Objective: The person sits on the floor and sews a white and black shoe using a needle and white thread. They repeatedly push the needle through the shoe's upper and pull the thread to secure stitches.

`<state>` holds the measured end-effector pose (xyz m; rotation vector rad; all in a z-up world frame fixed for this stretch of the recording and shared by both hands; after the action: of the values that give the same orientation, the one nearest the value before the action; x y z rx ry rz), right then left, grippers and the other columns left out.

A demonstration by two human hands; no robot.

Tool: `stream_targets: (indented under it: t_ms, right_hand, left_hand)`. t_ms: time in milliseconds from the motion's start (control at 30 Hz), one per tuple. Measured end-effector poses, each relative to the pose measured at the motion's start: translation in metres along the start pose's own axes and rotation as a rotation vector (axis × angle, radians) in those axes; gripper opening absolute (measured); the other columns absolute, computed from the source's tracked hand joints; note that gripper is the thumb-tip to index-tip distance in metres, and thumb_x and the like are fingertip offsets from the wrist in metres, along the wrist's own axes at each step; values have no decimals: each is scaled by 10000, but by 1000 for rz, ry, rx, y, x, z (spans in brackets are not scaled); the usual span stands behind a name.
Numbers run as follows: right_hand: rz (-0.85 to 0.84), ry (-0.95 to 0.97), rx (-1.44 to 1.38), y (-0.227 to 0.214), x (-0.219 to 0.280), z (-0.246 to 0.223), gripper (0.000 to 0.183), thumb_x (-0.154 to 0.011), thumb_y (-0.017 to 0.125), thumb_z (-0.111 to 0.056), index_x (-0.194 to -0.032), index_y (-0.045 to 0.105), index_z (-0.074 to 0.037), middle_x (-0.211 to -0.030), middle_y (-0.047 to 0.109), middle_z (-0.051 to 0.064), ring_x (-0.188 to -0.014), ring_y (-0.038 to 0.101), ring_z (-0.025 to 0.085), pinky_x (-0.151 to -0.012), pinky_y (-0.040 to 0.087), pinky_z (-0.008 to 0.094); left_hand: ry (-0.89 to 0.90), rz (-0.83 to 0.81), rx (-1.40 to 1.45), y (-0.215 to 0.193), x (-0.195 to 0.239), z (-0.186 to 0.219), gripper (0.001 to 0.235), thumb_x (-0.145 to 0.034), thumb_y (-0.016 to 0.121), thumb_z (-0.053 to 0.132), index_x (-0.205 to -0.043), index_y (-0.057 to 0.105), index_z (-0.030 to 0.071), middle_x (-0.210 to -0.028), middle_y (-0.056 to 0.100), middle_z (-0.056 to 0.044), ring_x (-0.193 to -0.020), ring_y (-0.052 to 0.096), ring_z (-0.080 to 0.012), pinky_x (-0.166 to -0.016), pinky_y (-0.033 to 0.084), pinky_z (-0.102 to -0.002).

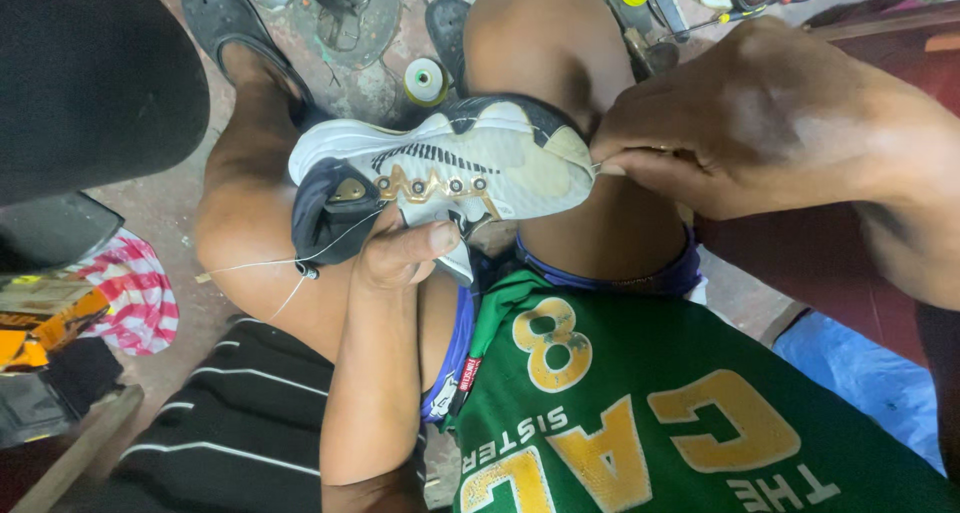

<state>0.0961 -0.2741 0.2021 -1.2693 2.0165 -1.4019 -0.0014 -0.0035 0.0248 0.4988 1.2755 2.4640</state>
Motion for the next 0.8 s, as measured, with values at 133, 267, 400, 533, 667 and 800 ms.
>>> stream_targets:
  t_ms: [133,267,400,533,667,800]
  right_hand:
    - [87,29,123,-8,1,-12,261,-888,698,-295,-1058,745,-102,-959,751,54,-787,707,267,-629,541,386]
    - [288,70,194,-26,18,-54,510,-859,725,-452,-1145,696,-30,-1040,711,151,-898,712,350,-734,550,487]
    - [225,79,-147,18,6,-83,700,-824,713,-609,-1292,666,-90,-976,705,77,-769,717,240,-625,566,396]
    - [377,143,-124,74,-42,-93,736,-878,734,-543,-1398,563,-50,-1032,674,137,-774,715,275,-573,558,380]
    - [376,181,-104,86,-48,-82,522,-933,697,-298,-1371,571,-45,-1147,683,135,-870,729,266,-666,574,375]
    - [363,215,-194,81,-40,-70,430,-907,674,-166,-1314,601,-50,-1118,708,137,-883,725,270,-693,567,383]
  left_hand:
    - [-4,35,42,-6,-2,-5,744,-763,796,109,-1421,518,-98,-1339,649,-187,-1268,624,-315,-1179,472,-449]
    - [71,102,38,-22,5,-20,711,-824,805,131,-1436,528,-102,-1327,650,-176,-1205,627,-281,-1147,482,-427]
    - [29,119,162,-23,1,-23,504,-1081,708,298,-1362,526,-79,-1213,618,-139,-1136,598,-237,-1038,460,-403]
    - [64,242,126,15,-3,-2,663,-1069,547,524,-1403,541,-49,-1352,639,-166,-1250,633,-275,-1127,482,-452]
    - [44,302,164,38,4,23,706,-976,536,544,-1391,545,-27,-1387,626,-147,-1308,616,-234,-1155,470,-381]
    - [129,459,-991,48,55,41,302,-1069,645,183,-1296,615,-14,-1193,692,-130,-1104,640,-183,-985,517,-313]
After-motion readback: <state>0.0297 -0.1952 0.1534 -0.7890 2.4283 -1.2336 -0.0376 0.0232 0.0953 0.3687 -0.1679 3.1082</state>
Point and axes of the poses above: each hand's wrist, its own x-axis away from the middle knuckle, its own y-axis out of the palm, z = x × y, the point moved 1 cm from there along -x, towards the middle knuckle
